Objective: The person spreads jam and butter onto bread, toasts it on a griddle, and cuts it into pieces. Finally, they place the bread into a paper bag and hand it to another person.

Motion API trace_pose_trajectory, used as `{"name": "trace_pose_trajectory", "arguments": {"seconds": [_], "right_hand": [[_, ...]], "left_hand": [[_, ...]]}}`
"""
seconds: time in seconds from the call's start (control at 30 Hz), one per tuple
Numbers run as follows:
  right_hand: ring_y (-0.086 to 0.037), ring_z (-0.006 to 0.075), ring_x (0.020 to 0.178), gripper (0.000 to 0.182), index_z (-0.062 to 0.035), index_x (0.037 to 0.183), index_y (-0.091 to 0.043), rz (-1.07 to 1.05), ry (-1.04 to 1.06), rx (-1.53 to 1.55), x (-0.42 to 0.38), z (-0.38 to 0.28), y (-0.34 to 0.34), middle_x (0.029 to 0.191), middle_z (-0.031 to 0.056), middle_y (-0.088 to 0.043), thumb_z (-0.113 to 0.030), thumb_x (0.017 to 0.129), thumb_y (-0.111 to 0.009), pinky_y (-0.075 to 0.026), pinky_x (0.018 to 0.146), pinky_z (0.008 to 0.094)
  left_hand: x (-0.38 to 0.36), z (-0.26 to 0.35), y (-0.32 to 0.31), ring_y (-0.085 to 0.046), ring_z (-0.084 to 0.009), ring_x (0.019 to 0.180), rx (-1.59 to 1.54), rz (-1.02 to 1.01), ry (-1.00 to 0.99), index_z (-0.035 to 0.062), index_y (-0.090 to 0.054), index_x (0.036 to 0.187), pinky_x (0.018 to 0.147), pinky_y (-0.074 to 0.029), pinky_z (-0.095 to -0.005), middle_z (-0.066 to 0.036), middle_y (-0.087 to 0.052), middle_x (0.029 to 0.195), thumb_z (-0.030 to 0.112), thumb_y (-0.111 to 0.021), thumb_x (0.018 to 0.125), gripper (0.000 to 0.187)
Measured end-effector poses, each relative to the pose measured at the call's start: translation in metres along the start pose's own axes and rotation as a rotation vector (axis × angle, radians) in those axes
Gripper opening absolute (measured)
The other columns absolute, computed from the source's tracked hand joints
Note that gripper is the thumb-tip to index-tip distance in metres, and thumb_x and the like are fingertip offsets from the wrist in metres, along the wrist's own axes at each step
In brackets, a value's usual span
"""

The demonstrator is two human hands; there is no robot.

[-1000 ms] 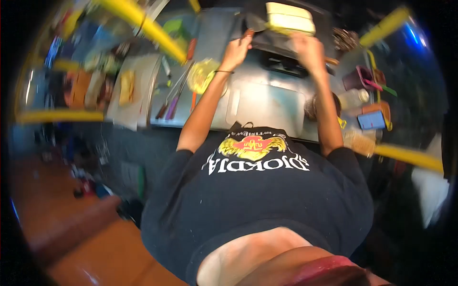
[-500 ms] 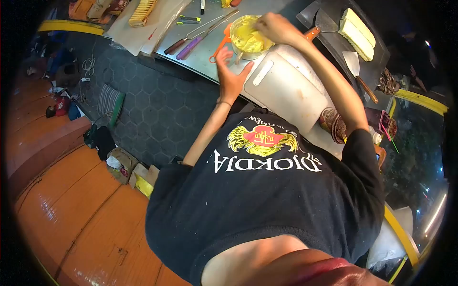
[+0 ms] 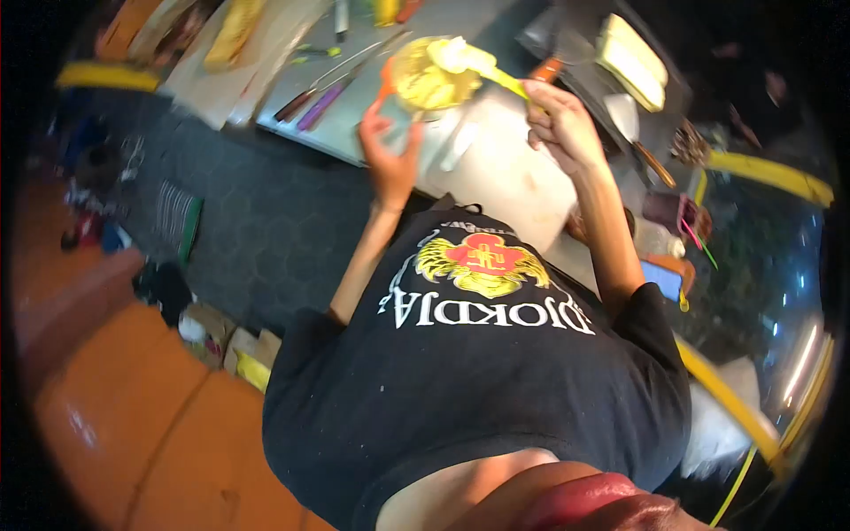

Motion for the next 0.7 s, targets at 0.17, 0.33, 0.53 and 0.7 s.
{"name": "trace_pose_trajectory", "arguments": {"seconds": [0.17, 0.33, 0.53, 0.7], "right_hand": [[-0.049, 0.0056, 0.059, 0.028, -0.0029, 0.11, -0.069, 0.725, 0.576, -0.494, -0.041, -0.056, 0.195, 0.066, -0.0016, -0.053, -0.024, 0.095, -0.059, -0.041, 0.044, 0.024], [-0.066, 0.0396, 0.093, 0.03, -0.0126, 0.108, -0.071, 1.257, 0.591, -1.006, -0.044, -0.054, 0.264, 0.097, 0.0205, -0.069, -0.031, 0.092, -0.054, -0.051, 0.081, 0.0456], [-0.067, 0.0405, 0.082, 0.025, -0.0062, 0.09, -0.07, 1.003, 0.714, -1.252, -0.015, -0.026, 0.194, 0.086, 0.0213, -0.068, -0.023, 0.091, -0.052, -0.051, 0.071, 0.0498], [-0.069, 0.037, 0.079, 0.03, -0.0042, 0.097, -0.072, 1.253, 0.685, -0.66, -0.025, -0.029, 0.225, 0.083, 0.0223, -0.068, -0.026, 0.093, -0.052, -0.052, 0.068, 0.0433]], "left_hand": [[-0.044, 0.025, -0.09, -0.058, -0.013, 0.081, -0.626, -0.691, 0.384, -0.0013, -0.05, 0.119, 0.075, -0.048, -0.0278, -0.009, -0.062, 0.096, 0.029, -0.047, 0.101, 0.035], [-0.021, 0.048, -0.193, -0.056, -0.0126, 0.065, -0.881, -0.807, 1.197, 0.0011, -0.046, 0.127, 0.06, -0.045, -0.0259, -0.006, -0.06, 0.086, 0.049, -0.056, 0.094, 0.059], [0.058, 0.053, -0.215, -0.042, -0.01, 0.047, -0.388, -1.154, 0.587, 0.0043, -0.063, 0.092, 0.048, -0.035, -0.027, 0.003, -0.046, 0.056, 0.047, -0.053, 0.094, 0.043], [0.091, 0.112, -0.207, -0.064, -0.0402, 0.075, 0.074, -0.944, -0.255, -0.0009, -0.066, 0.09, 0.069, -0.049, -0.0463, -0.023, -0.065, 0.075, 0.045, -0.048, 0.093, 0.05]]}}
Point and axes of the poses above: each hand's wrist, its own x-axis towards the middle knuckle, its own y-axis out of the back of the hand, z = x × y, the point moved 4 cm from there along x, towards the middle knuckle
